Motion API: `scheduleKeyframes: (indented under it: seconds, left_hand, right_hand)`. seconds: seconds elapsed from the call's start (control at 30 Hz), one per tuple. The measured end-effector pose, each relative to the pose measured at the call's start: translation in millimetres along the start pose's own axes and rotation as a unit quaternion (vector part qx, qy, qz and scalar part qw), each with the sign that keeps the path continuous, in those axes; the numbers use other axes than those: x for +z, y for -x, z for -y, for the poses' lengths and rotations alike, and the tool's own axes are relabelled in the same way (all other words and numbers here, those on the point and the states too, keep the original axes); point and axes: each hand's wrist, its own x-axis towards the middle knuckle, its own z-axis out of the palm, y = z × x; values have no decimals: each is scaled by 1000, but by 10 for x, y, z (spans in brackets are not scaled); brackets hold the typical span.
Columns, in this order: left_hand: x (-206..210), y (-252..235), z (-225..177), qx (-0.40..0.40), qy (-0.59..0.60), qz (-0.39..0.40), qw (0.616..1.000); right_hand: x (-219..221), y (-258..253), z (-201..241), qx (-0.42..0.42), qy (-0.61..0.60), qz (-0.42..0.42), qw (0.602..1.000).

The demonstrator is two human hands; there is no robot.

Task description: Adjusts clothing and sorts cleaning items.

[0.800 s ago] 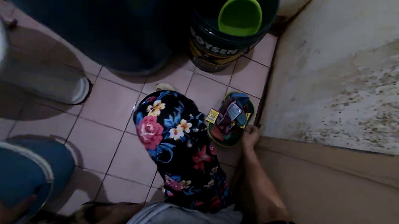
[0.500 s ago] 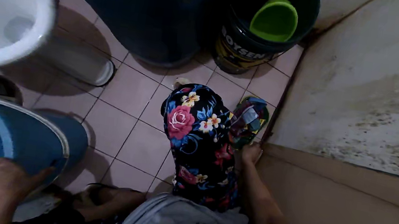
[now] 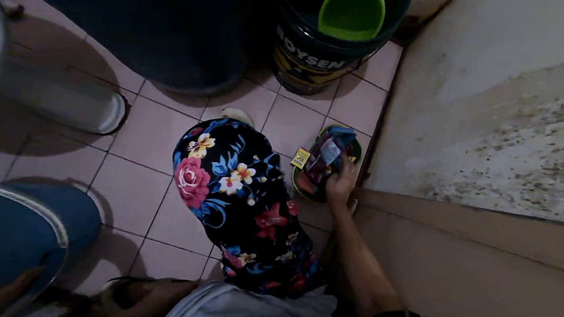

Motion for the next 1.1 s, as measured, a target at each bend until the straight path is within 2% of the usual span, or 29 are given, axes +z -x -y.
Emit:
scheduleKeyframes:
  seconds: [0.1, 0.27, 0.4, 0.5, 0.57, 0.63, 0.77, 0.83, 0.9, 0.97, 1.1]
  left_hand:
    - [-21, 10, -39, -15, -9, 6, 1000]
    - [1, -3, 8, -10, -15, 2, 1000]
    - [33, 3, -3, -13, -23, -4, 1000]
    - [59, -14, 8, -11, -18, -10, 1000]
    - [54, -19, -11, -15, -24, -10, 1000]
    - [61, -21, -17, -13, -28, -10, 999]
    - [83, -24, -41, -19, -18, -14, 1000]
    - [85, -37, -31, -20, -15, -17, 1000]
    - [73, -30, -12, -19, -15, -10, 1000]
    - [63, -25, -21, -18, -14, -6, 1000]
    - [66, -33, -48, -22, -10, -12, 1000]
  right_hand:
    - [204, 13, 89, -31, 17, 52, 998]
    - [340, 58, 108, -56, -22, 46, 997]
    - [20, -45, 161, -23, -48, 59, 997]
    - [-308, -287, 169, -6, -49, 14, 999]
    - [-409, -626, 144, -2, -26, -10, 1000]
    - [-431, -965, 149, -9, 31, 20, 999]
    - [-221, -1395, 76, -17, 130, 151, 980]
    - [-124, -1520, -16, -2, 148, 208, 967]
    - [-92, -1558, -55, 8, 140, 225, 964]
    - [-117, -1529, -41, 16, 128, 202, 971]
    - [-264, -1353, 0, 9, 104, 94, 990]
